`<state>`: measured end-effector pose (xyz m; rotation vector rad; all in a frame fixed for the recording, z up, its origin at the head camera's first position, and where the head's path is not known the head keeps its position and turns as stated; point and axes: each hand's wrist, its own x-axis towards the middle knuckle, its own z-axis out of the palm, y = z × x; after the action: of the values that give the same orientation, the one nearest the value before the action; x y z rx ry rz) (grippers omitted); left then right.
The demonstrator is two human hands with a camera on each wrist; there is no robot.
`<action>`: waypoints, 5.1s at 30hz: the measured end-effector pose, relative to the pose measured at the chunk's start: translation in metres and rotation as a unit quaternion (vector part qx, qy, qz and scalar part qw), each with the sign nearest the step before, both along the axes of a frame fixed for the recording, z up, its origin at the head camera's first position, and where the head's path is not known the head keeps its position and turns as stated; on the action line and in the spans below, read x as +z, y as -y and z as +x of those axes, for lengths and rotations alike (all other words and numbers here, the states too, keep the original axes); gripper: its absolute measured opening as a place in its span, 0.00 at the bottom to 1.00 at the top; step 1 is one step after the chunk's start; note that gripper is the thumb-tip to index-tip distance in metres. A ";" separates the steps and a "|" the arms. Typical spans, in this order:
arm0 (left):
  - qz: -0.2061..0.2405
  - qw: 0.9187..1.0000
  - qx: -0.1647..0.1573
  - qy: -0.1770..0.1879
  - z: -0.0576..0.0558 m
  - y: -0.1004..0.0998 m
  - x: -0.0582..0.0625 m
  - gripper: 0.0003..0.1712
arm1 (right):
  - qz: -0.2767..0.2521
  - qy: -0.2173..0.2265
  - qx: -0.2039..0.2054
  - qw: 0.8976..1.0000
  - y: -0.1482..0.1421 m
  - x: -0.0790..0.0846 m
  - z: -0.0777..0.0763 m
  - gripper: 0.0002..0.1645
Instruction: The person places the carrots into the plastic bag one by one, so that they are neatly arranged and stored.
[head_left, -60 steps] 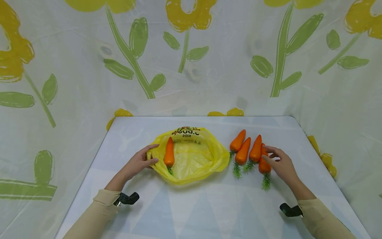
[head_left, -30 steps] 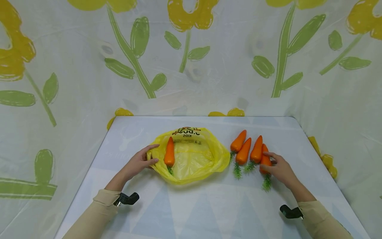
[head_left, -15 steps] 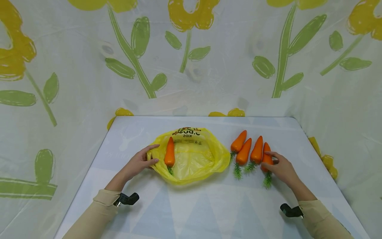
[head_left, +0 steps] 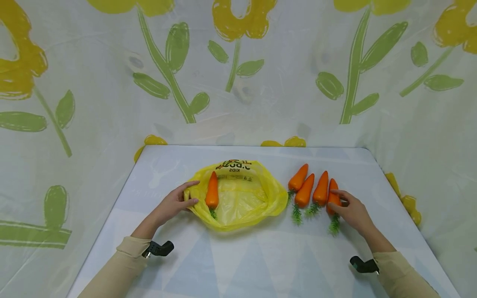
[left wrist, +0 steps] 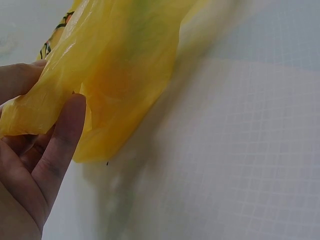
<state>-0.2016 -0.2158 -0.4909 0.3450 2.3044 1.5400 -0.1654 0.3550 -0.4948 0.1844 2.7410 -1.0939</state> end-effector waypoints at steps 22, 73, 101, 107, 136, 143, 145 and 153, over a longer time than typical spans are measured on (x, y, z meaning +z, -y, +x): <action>-0.013 1.000 0.003 -0.005 0.000 0.003 -0.002 0.40 | -0.026 -0.060 -0.004 0.998 0.009 0.013 -0.002 0.40; -0.001 1.000 0.003 0.003 0.000 0.001 -0.001 0.40 | -0.093 -0.100 0.063 0.989 0.059 0.025 -0.004 0.33; -0.005 1.000 0.004 -0.001 -0.001 0.002 -0.002 0.39 | -0.128 -0.145 0.130 0.973 0.086 0.029 -0.003 0.28; 0.001 1.000 0.003 0.003 -0.001 0.002 -0.003 0.40 | -0.162 -0.158 0.151 0.962 0.093 0.030 -0.003 0.26; 0.000 1.000 0.000 0.004 -0.002 0.001 -0.002 0.40 | -0.233 -0.126 0.203 0.943 0.112 0.036 -0.007 0.28; 0.003 1.000 -0.002 0.006 -0.002 0.001 -0.002 0.39 | -0.250 -0.107 0.225 0.936 0.117 0.036 -0.007 0.27; 0.003 1.000 -0.002 0.006 -0.002 0.001 -0.002 0.39 | -0.248 -0.108 0.228 0.935 0.119 0.036 -0.007 0.28; 0.002 1.000 -0.005 0.001 -0.002 0.001 -0.002 0.39 | -0.228 -0.124 0.238 0.936 0.127 0.037 -0.009 0.27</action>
<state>-0.2038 -0.2173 -0.4930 0.3556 2.2938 1.5395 -0.1746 0.2284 -0.4576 -0.6855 2.4202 -1.6251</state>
